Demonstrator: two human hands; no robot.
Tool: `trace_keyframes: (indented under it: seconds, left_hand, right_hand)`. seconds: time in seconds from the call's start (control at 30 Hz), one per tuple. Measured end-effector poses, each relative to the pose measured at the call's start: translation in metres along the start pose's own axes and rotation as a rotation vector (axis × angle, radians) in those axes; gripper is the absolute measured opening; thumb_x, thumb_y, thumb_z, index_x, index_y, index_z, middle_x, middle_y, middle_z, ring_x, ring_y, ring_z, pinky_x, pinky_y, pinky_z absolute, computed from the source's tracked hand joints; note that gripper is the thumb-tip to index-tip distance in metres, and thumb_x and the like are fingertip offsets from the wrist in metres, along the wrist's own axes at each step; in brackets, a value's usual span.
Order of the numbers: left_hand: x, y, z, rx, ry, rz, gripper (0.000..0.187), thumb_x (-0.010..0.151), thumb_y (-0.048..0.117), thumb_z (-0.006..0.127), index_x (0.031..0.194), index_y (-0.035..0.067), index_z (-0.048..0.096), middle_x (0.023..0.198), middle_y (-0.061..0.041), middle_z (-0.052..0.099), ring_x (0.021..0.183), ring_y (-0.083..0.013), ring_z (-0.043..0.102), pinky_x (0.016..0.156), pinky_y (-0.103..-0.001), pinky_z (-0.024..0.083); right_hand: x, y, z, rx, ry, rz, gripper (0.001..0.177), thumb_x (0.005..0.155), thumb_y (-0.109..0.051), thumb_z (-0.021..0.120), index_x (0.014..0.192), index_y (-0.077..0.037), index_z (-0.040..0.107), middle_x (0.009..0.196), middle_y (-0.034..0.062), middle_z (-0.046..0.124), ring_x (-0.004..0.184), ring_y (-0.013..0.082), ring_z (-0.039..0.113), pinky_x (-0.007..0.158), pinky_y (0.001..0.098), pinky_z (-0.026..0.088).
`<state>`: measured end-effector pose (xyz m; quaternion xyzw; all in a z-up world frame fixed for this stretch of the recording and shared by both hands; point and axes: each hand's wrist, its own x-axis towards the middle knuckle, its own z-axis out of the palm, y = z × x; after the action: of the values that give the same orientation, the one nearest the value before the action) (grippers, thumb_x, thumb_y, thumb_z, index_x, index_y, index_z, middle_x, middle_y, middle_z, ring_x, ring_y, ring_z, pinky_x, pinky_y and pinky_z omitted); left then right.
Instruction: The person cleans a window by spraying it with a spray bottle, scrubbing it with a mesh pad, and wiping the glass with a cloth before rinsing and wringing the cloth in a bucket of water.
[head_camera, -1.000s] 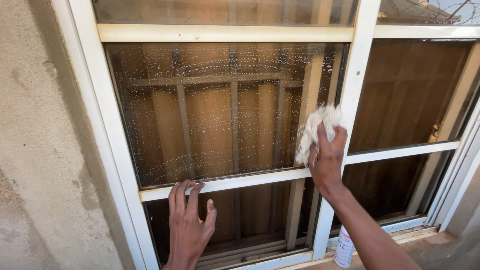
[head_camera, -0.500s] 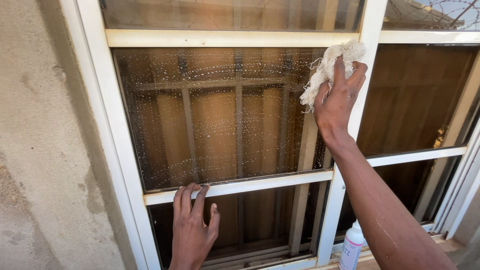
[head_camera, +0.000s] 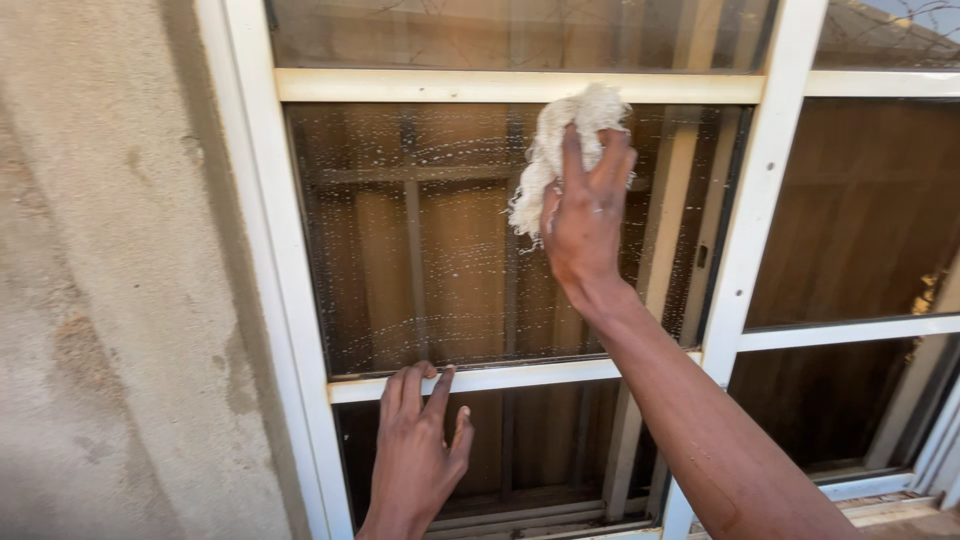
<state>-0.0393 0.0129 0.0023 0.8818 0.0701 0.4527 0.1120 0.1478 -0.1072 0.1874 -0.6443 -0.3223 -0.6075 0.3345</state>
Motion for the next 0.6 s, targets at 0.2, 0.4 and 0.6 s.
trace_keyframes:
  seconds: [0.2, 0.4, 0.6]
  left_hand:
    - [-0.001, 0.001, -0.011, -0.024, -0.033, 0.026, 0.052, 0.084, 0.015, 0.070, 0.130, -0.008, 0.060, 0.130, -0.024, 0.051, 0.130, -0.0376, 0.043, 0.111, -0.050, 0.039]
    - [-0.003, -0.006, -0.009, -0.019, -0.062, 0.059, 0.053, 0.086, 0.013, 0.070, 0.132, -0.011, 0.058, 0.133, -0.028, 0.049, 0.132, -0.0400, 0.041, 0.113, -0.052, 0.037]
    - [-0.003, -0.011, -0.012, -0.032, -0.128, 0.074, 0.055, 0.088, 0.014, 0.069, 0.135, -0.011, 0.056, 0.134, -0.028, 0.048, 0.134, -0.0399, 0.040, 0.116, -0.053, 0.035]
  right_hand:
    - [0.002, -0.075, 0.021, 0.024, -0.091, -0.206, 0.062, 0.086, 0.007, 0.073, 0.146, 0.003, 0.056, 0.139, 0.0308, 0.044, 0.128, 0.0458, 0.050, 0.104, 0.0487, 0.054]
    - [0.012, -0.132, 0.038, 0.087, -0.080, -0.318, 0.059, 0.086, 0.004, 0.071, 0.142, 0.000, 0.057, 0.135, 0.0263, 0.048, 0.124, 0.0397, 0.051, 0.104, 0.0509, 0.052]
    - [0.019, -0.162, 0.048, 0.111, -0.149, -0.342, 0.060, 0.083, 0.004, 0.070, 0.141, 0.000, 0.057, 0.133, 0.0264, 0.048, 0.118, 0.0392, 0.051, 0.099, 0.0505, 0.051]
